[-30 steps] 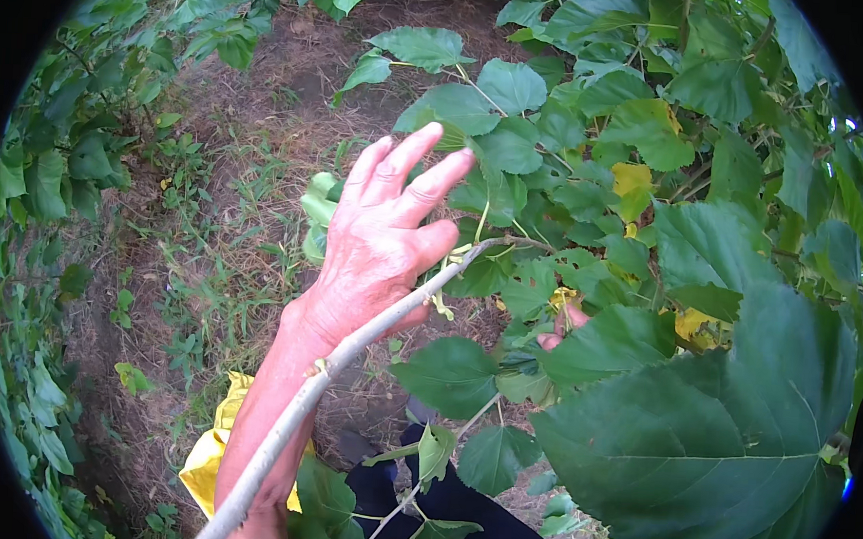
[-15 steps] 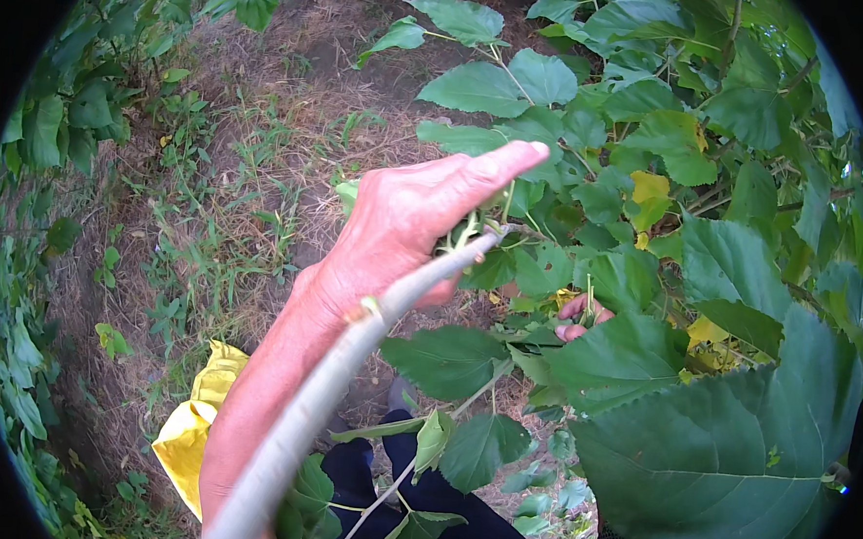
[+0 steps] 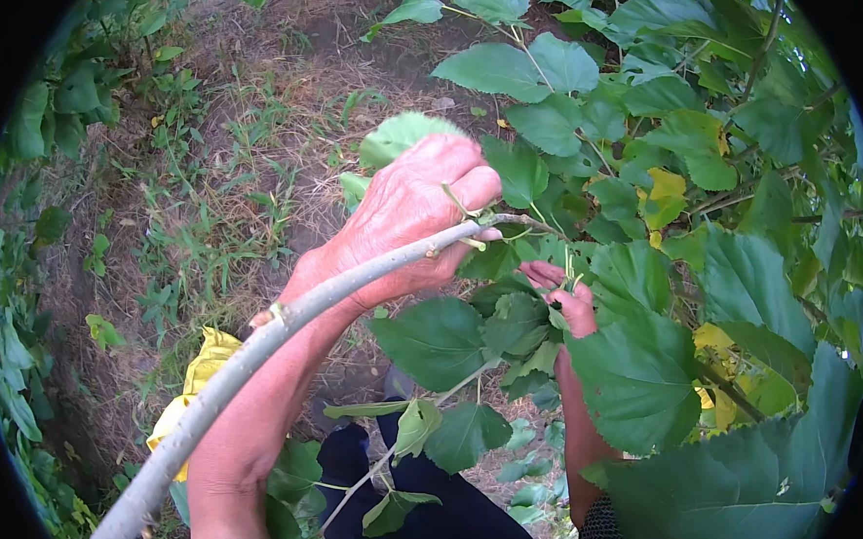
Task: The person plucks green leaves from tree branches by hand and places them into a yellow bag. The person repeatedly reaches for branches, detaches leaves, and deposits them into the bag held in the other hand.
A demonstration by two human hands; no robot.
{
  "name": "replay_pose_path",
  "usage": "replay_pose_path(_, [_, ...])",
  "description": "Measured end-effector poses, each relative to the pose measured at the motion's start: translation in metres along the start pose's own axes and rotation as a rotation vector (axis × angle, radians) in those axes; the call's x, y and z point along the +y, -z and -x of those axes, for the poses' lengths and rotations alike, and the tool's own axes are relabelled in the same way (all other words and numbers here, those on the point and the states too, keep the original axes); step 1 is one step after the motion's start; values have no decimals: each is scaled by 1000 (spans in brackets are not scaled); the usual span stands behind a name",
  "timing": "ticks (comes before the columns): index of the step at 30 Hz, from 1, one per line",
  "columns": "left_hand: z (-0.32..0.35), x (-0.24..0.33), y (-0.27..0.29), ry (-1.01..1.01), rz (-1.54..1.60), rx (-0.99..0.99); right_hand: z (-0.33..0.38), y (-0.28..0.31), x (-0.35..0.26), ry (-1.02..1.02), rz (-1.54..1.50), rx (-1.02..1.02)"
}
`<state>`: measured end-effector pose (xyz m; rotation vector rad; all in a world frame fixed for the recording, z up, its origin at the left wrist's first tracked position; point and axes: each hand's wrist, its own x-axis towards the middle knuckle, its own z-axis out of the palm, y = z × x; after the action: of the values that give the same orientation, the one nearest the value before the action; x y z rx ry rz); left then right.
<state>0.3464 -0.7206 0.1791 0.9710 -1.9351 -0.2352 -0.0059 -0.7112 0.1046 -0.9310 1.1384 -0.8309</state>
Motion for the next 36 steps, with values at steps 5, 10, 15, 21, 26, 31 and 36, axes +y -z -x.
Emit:
replay_pose_path(5, [24, -3, -18, 395, 259, -99, -34, -31, 26, 31, -134, 165])
replay_pose_path(10, [34, 1, -39, 627, 262, -19, -52, -43, 42, 7, -403, 188])
replay_pose_path(15, [37, 25, -39, 418, 381, 13, -53, -25, 46, -29, -572, 139])
replay_pose_path(21, [-12, 72, -17, 714, 978, 389, -41, -16, 28, -41, -341, 155])
replay_pose_path(26, [6, 58, -22, 750, 767, 574, -16, 14, -20, -40, 379, 184])
replay_pose_path(31, [39, 45, -19, 832, 764, 496, 7, 19, -78, -51, 1102, 235])
replay_pose_path(36, [64, 51, -21, 870, 726, 467, -39, -1, -81, 103, 1221, 243])
